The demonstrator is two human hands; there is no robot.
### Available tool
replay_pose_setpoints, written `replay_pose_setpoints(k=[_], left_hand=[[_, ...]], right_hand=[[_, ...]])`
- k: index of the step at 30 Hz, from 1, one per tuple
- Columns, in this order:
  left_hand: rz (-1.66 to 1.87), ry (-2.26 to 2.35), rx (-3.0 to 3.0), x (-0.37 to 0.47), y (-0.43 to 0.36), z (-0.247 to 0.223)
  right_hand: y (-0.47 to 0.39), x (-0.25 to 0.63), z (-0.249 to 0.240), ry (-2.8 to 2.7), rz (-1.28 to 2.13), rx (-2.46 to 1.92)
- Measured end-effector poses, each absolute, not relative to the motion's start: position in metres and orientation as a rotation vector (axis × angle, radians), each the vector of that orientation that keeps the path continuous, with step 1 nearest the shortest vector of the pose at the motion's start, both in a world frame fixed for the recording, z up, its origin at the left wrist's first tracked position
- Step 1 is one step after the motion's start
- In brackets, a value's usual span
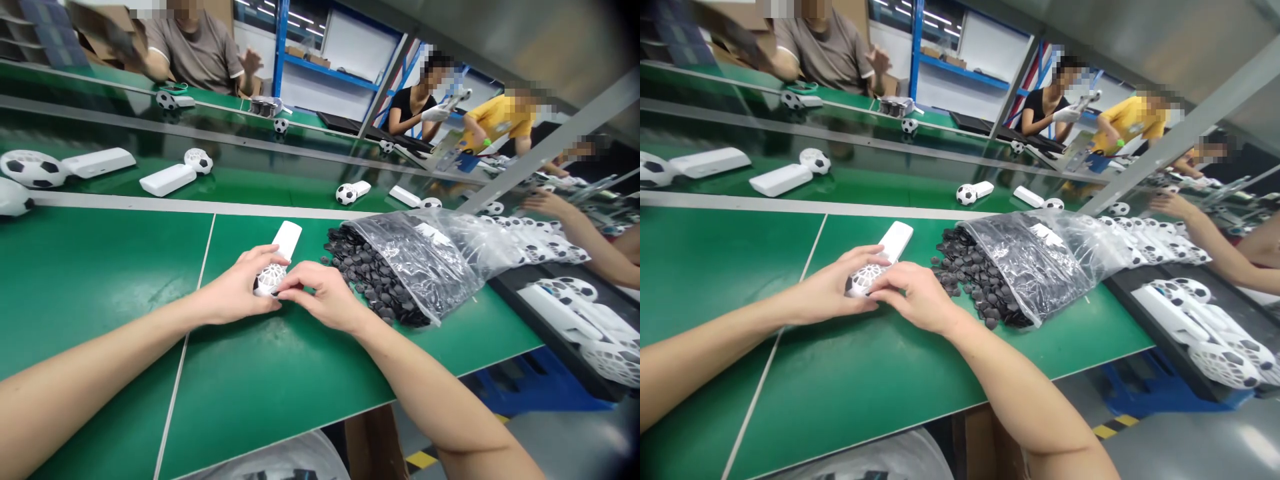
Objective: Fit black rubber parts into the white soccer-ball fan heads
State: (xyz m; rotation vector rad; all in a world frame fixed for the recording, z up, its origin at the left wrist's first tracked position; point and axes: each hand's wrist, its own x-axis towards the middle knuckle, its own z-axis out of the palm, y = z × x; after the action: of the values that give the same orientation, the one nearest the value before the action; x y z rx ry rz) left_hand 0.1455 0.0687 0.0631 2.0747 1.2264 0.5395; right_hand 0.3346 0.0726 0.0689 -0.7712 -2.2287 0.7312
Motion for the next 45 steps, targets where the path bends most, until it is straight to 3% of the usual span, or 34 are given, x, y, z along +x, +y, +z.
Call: replay_pose_setpoints(k=[7,17,25,31,40,45], left_hand=[[0.577,1.186,2.043,0.146,0.069,0.064],[0.609,1.16,1.944,0.148,0.07,0.067],[0.636,1.304,1.932,0.15,0.07,0.065],[0.532,1.464,1.882,0.147,0.072,0.067],[0.434,1.302,1.811,0.128,0.08,0.089],[0.498,1.322,1.845,0.132,0.077,0.082]], right_hand=[[0.073,0.331,0.064,-2.134,0.787,-0.812],[0.084,0.327,0.053,-1.912,1.179,-0.973],[0.134,0.384,0.055,-2.112,0.225,-1.627],[0.122,0.373,0.057,-2.376,0.059,-1.683],[0.118,0.372,0.059,-2.362,-0.175,-1.776],[0.116,0.375,0.066,-2.104,0.132,-1.486]])
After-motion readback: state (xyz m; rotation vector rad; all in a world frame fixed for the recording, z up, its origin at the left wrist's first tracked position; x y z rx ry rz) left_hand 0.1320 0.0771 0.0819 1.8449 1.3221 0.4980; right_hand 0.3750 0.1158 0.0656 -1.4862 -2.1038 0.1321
